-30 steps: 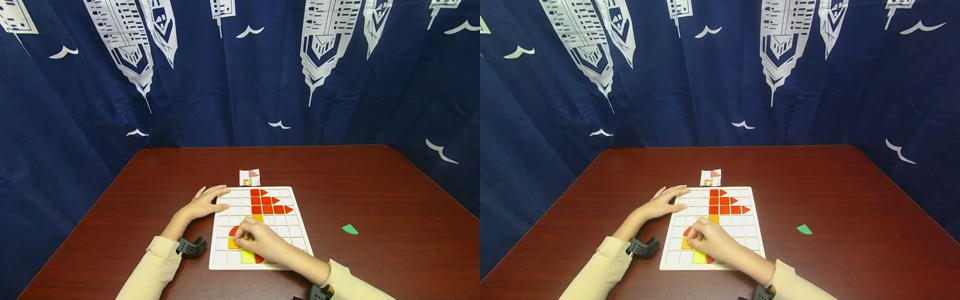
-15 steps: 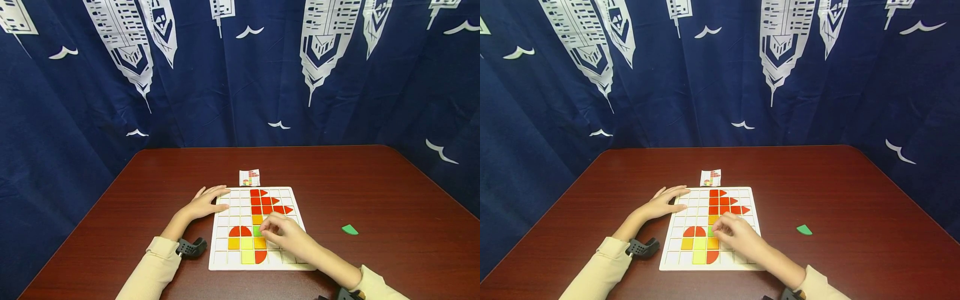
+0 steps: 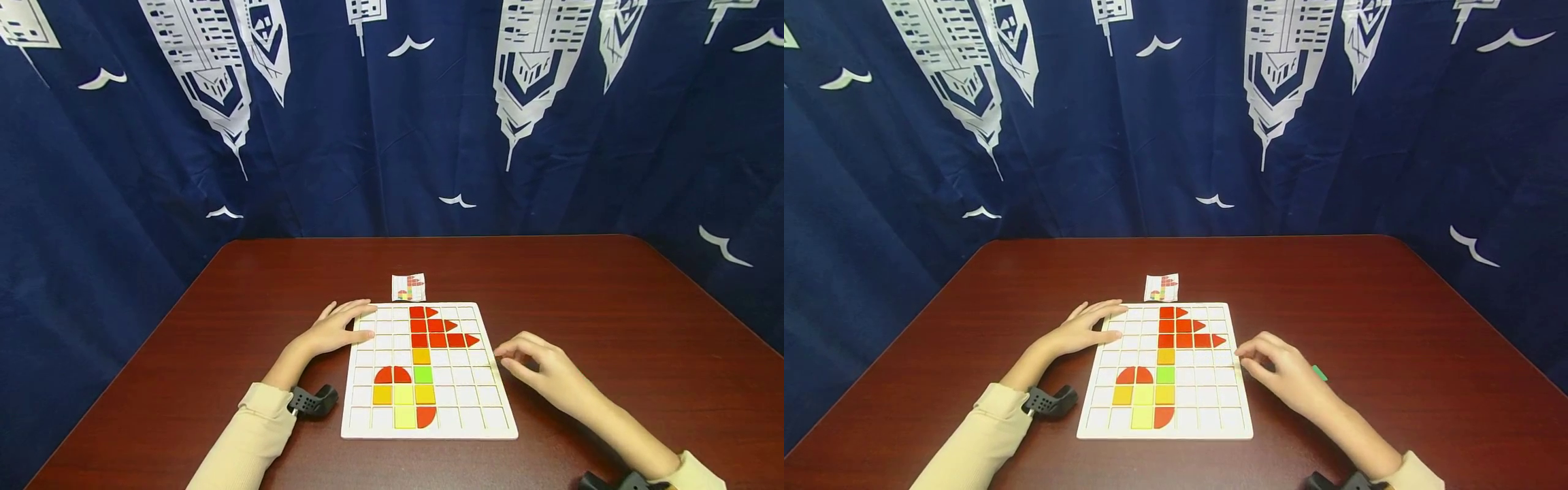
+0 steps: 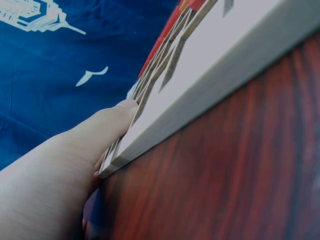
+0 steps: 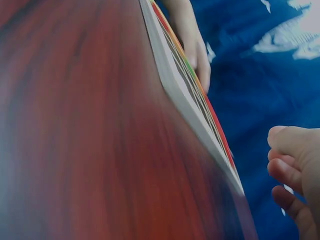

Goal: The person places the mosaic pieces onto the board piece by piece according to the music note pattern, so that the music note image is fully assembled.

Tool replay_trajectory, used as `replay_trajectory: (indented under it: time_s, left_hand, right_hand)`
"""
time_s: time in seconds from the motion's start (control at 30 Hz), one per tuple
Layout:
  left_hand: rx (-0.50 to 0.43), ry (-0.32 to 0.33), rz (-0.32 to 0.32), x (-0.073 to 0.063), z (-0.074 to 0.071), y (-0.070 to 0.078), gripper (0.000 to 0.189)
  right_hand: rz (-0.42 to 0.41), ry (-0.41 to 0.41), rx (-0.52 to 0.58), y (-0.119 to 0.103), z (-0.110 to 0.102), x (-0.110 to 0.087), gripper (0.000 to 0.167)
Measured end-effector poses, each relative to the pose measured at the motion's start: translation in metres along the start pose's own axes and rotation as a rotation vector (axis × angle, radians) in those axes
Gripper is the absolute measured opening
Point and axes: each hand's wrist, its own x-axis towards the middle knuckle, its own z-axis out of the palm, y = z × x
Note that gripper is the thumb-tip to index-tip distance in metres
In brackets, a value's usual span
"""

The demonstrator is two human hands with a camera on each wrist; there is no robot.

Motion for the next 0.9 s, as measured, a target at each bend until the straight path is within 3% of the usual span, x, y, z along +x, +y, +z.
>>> replay_trajectory:
  time_s: [0.17, 0.3, 0.43, 0.63, 0.9]
  left_hand:
    - [0.001, -0.002, 0.002, 0.0, -0.001, 0.002, 0.058]
    - [-0.008, -0.004, 0.003, -0.001, -0.001, 0.003, 0.058]
    - [-0.01, 0.0, 0.002, -0.001, -0.001, 0.003, 0.058]
    - [0.002, -0.003, -0.002, -0.001, -0.001, 0.002, 0.059]
    - [0.011, 0.0, -0.004, -0.001, 0.0, 0.003, 0.058]
  right_hand:
    - [0.022, 0.059, -0.112, 0.02, -0.024, -0.012, 0.024]
    - [0.077, 0.043, -0.158, 0.034, -0.042, -0.023, 0.021]
    - [0.175, -0.015, -0.147, 0.047, -0.056, -0.031, 0.018]
    - [0.323, -0.21, -0.058, 0.057, -0.069, -0.041, 0.026]
    - [0.284, -0.259, -0.006, 0.06, -0.07, -0.045, 0.025]
